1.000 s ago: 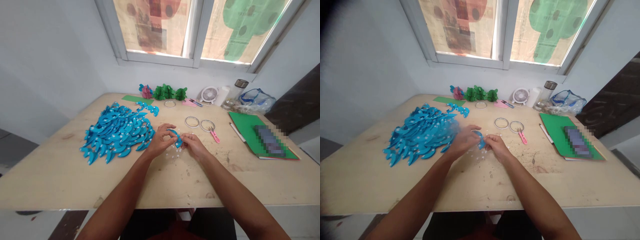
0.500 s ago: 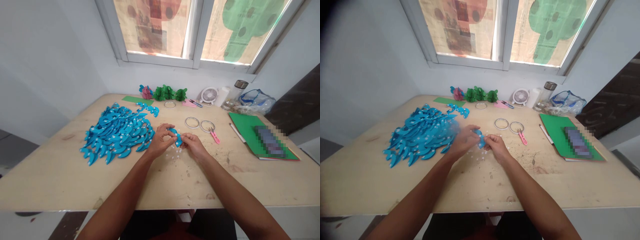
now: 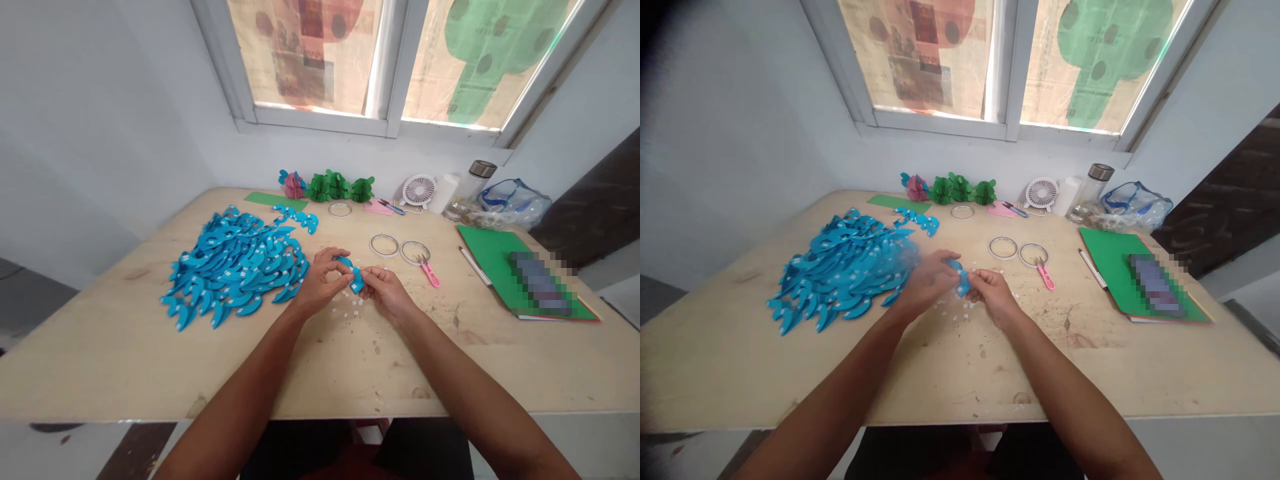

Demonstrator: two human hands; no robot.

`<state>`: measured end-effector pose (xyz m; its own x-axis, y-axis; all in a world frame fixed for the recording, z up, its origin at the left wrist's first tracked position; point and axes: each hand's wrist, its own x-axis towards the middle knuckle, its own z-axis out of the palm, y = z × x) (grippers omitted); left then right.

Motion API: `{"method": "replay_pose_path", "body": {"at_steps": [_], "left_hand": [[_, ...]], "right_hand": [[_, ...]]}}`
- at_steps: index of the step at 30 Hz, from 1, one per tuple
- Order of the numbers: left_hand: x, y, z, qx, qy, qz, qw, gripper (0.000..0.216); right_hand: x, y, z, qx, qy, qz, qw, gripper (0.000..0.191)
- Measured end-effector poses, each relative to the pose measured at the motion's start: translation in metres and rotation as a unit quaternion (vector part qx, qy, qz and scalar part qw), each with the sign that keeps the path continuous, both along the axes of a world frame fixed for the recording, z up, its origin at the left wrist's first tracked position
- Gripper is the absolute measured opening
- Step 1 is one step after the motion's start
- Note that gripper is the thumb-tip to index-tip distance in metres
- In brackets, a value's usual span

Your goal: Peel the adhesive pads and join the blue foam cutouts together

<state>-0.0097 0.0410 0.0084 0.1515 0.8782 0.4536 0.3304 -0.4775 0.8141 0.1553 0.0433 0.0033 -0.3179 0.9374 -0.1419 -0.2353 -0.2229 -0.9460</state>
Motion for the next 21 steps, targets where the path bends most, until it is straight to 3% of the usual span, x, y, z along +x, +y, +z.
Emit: {"method": "replay_pose_path", "body": {"at_steps": [21], "left_hand": [[-0.0017,0.0013,0.0002,-0.003,0.028,-0.002,1.000,0.014]], "right_hand": [[0.0003,-0.0012,-0.0005,-0.026,0.016,0.024,0.999,0.033]]}}
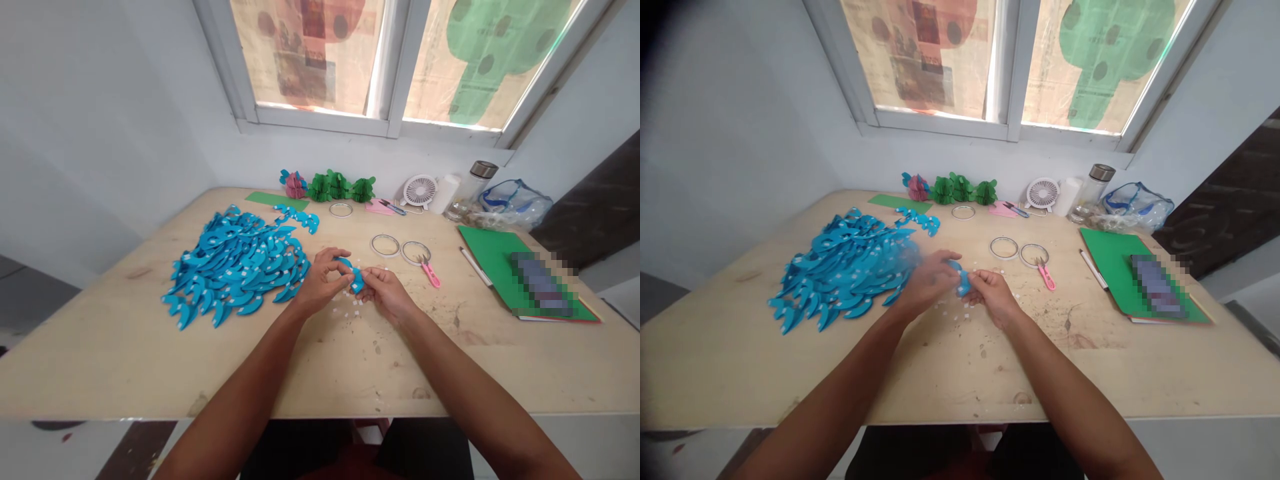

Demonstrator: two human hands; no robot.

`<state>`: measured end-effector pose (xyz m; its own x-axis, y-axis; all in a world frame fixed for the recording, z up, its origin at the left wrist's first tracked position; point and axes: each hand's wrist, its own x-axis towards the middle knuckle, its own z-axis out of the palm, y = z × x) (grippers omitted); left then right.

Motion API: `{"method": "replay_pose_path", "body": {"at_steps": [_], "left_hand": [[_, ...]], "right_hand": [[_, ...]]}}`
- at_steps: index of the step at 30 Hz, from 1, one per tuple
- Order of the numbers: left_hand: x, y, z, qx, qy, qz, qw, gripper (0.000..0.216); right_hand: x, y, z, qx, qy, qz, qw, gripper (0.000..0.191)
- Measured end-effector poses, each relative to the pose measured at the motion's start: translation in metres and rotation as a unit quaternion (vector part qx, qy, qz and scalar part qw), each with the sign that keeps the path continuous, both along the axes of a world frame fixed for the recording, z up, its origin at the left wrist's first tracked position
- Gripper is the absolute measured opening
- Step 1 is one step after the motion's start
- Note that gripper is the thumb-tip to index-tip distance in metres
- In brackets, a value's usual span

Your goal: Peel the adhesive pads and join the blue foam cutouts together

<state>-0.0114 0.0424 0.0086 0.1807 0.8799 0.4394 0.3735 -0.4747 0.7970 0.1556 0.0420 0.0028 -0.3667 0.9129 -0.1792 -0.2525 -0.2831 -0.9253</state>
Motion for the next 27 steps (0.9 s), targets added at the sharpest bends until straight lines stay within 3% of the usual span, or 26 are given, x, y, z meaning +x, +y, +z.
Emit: {"method": "replay_pose_path", "body": {"at_steps": [27], "left_hand": [[-0.0016,0.0014,0.0004,0.006,0.033,0.008,0.999,0.013]], "right_hand": [[-0.0020,-0.0018,0.0026,0.035,-0.026,-0.001,0.999,0.035]]}}
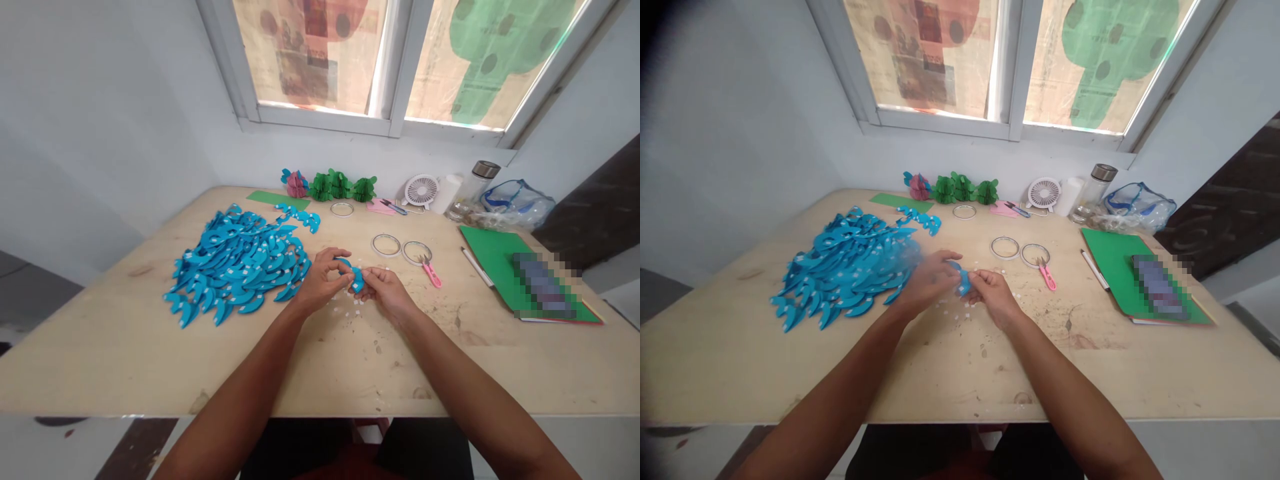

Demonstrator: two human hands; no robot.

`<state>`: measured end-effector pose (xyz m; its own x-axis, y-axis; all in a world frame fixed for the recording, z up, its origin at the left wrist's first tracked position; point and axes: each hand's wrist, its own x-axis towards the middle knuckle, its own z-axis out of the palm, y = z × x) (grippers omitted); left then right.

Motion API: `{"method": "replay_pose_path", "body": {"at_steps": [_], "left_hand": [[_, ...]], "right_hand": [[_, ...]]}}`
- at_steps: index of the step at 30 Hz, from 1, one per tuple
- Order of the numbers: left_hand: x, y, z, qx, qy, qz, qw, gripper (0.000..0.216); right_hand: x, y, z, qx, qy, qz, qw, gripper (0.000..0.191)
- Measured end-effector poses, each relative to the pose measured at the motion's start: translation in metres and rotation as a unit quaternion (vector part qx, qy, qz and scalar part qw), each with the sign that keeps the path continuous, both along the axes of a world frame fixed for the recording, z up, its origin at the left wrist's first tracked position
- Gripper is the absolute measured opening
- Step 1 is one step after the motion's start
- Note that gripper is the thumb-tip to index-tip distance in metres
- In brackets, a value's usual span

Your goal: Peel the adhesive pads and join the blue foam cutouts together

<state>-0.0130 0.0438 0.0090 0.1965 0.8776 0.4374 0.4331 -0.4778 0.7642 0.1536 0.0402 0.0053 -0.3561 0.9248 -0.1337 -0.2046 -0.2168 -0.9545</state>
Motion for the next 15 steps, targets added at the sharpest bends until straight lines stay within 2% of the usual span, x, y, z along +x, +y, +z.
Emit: {"method": "replay_pose_path", "body": {"at_steps": [6,15], "left_hand": [[0.0005,-0.0017,0.0023,-0.010,-0.006,0.003,1.000,0.014],[0.0007,-0.0001,0.0005,-0.024,-0.011,0.000,1.000,0.013]], "right_hand": [[0.0003,0.0000,-0.0007,0.003,-0.008,-0.002,1.000,0.038],[0.0012,0.0013,-0.0011,0.003,-0.027,-0.002,1.000,0.032]]}}
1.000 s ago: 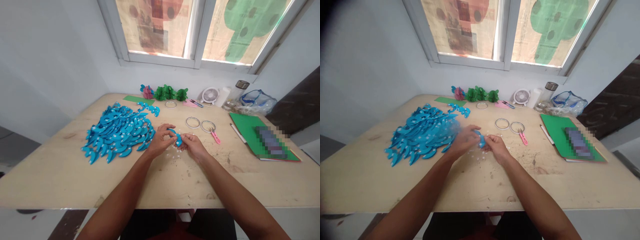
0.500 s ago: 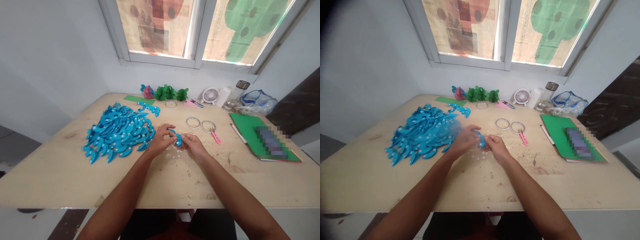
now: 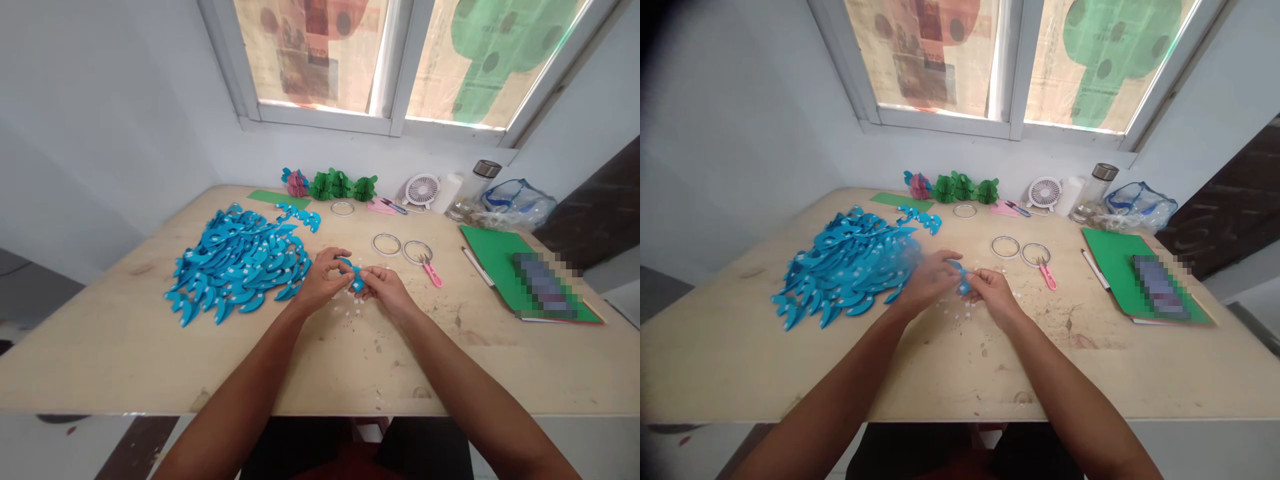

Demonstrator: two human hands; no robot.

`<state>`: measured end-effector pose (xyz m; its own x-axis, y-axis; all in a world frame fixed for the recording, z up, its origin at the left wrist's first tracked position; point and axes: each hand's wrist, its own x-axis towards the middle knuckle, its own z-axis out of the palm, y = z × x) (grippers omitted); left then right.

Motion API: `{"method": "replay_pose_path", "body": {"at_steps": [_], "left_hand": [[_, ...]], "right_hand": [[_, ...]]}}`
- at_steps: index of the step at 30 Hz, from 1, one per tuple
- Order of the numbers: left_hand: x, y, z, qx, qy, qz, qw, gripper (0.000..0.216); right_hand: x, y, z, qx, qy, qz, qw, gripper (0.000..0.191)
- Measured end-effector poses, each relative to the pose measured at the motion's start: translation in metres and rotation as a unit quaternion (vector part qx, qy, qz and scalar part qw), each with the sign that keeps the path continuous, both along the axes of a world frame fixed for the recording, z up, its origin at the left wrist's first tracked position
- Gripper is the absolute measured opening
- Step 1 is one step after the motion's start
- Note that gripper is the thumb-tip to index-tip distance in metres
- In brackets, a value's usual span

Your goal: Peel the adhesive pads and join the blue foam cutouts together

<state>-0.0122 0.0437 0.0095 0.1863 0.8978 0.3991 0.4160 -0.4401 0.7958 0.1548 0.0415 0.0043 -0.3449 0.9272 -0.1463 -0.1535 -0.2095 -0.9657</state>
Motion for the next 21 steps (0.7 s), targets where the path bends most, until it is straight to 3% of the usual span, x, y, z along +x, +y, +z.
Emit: {"method": "replay_pose_path", "body": {"at_steps": [15,21], "left_hand": [[0.0025,0.0001,-0.0042,0.004,0.007,0.016,1.000,0.009],[0.0043,-0.0045,0.0006,0.074,0.015,0.071,0.995,0.004]], "right_hand": [[-0.0028,0.0003,0.0005,0.012,-0.039,-0.045,0.998,0.026],[-0.0030,0.0019,-0.0003,0.015,-0.047,-0.085,0.995,0.022]]}}
